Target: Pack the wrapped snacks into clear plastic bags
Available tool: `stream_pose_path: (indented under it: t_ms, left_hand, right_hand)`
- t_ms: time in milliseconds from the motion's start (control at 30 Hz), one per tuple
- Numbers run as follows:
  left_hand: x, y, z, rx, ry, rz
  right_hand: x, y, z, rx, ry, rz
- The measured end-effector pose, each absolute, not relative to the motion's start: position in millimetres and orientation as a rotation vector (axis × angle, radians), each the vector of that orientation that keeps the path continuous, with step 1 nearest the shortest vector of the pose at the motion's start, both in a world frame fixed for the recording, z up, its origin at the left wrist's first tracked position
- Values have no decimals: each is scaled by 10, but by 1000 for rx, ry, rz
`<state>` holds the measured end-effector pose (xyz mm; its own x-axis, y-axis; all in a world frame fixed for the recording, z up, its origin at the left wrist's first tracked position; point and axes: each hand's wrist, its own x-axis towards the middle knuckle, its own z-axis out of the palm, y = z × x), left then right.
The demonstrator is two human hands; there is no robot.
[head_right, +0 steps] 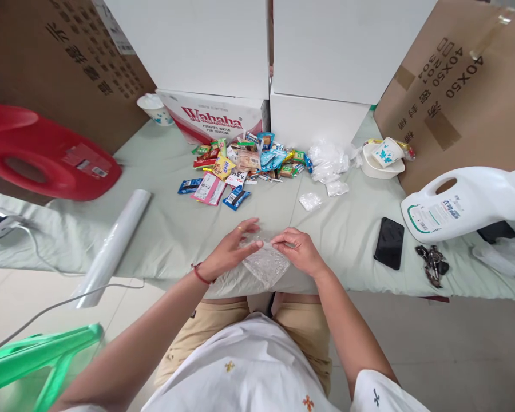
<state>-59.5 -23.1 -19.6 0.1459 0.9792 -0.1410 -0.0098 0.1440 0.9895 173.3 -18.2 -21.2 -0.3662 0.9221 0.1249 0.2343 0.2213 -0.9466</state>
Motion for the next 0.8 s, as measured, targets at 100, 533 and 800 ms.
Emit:
stream_pose_path:
  t_ms: [100, 533, 800]
  left_hand:
    - [-542, -48, -167, 1086, 1030, 852]
    - [-434, -176, -256, 970, 1053, 1187]
    - [-566, -161, -204, 750, 1140, 1367]
  right_hand:
    - [1745, -152, -114, -1066, -1815, 1020]
    - [1835, -262, 50, -1275, -1684, 681]
    - [1519, -122, 45, -1072, -1711, 599]
